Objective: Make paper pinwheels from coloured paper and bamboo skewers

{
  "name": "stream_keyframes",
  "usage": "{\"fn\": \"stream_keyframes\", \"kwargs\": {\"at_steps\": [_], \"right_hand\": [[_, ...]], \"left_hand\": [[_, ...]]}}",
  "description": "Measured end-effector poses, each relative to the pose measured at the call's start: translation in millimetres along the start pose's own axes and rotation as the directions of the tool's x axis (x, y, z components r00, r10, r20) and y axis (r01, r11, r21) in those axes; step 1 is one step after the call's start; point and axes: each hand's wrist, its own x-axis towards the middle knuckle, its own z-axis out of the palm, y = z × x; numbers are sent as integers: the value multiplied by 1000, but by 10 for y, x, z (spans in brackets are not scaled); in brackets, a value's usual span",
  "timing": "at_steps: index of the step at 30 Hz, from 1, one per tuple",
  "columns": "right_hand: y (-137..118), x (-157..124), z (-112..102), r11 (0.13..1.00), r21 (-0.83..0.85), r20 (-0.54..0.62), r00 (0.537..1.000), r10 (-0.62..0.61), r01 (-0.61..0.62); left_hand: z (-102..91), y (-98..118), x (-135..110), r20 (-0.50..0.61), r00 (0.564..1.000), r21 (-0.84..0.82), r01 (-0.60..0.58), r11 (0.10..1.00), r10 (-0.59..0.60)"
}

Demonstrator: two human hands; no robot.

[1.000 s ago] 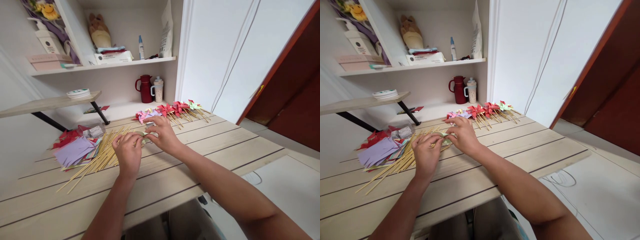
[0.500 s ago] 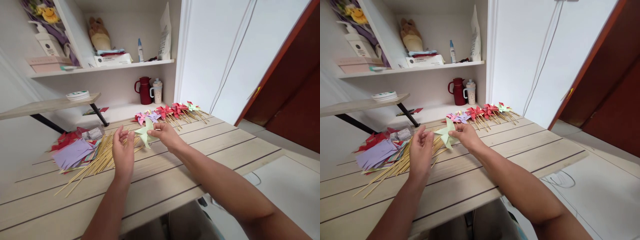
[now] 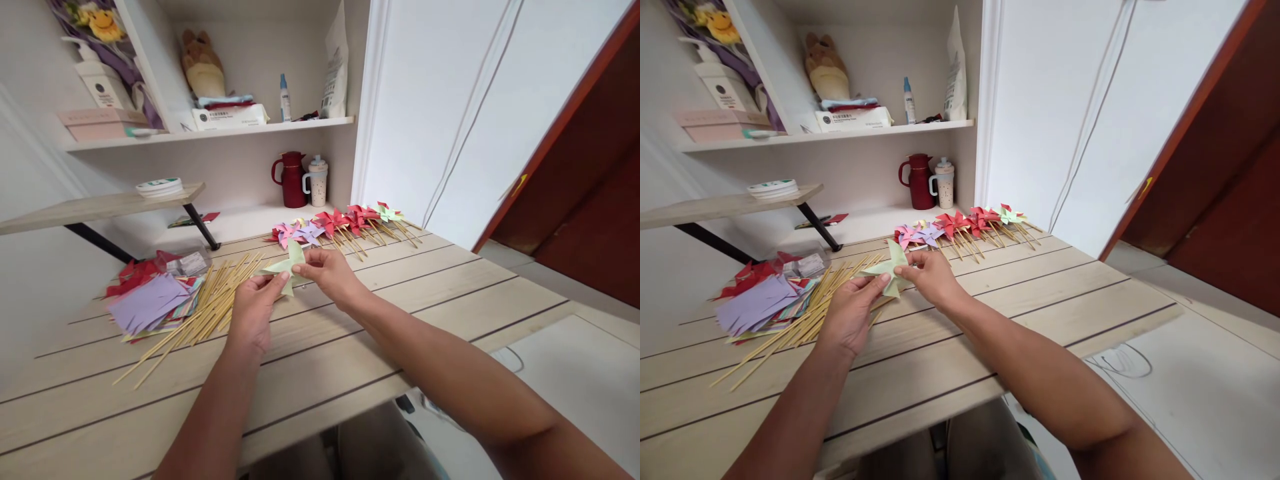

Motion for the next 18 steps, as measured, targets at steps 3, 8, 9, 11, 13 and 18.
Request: {"fn": "stream_keyframes", "kwargs": {"at_steps": [3,8,9,11,13,18], "right_hand": [[-33,-17,6,999,23,12,1000,28,-28],[-46,-35,12,999,28,17,999,41,-41],[-37,-33,14,999,21,15,999,35,-36],[-17,-27,17,1000,14,17,1000,5,-5],[0,-21,21,999,39,17,999,-36,35],[3,-32,3,991,85,39,994,-103,99]], "left_hand": [[-4,-11,13,-24,1000,-15,-7,1000,6],[20,-17,14,-104,995,-2,7,1000,-8],[26,-15,14,-112,994,-13,9,1000,-10],[30,-9,18,-117,993,-53,20,998,-26],[22,-1,29,-110,992,-97,43,994,-54],[-58,20,71,-78,988,-202,112,973,-131]]}}
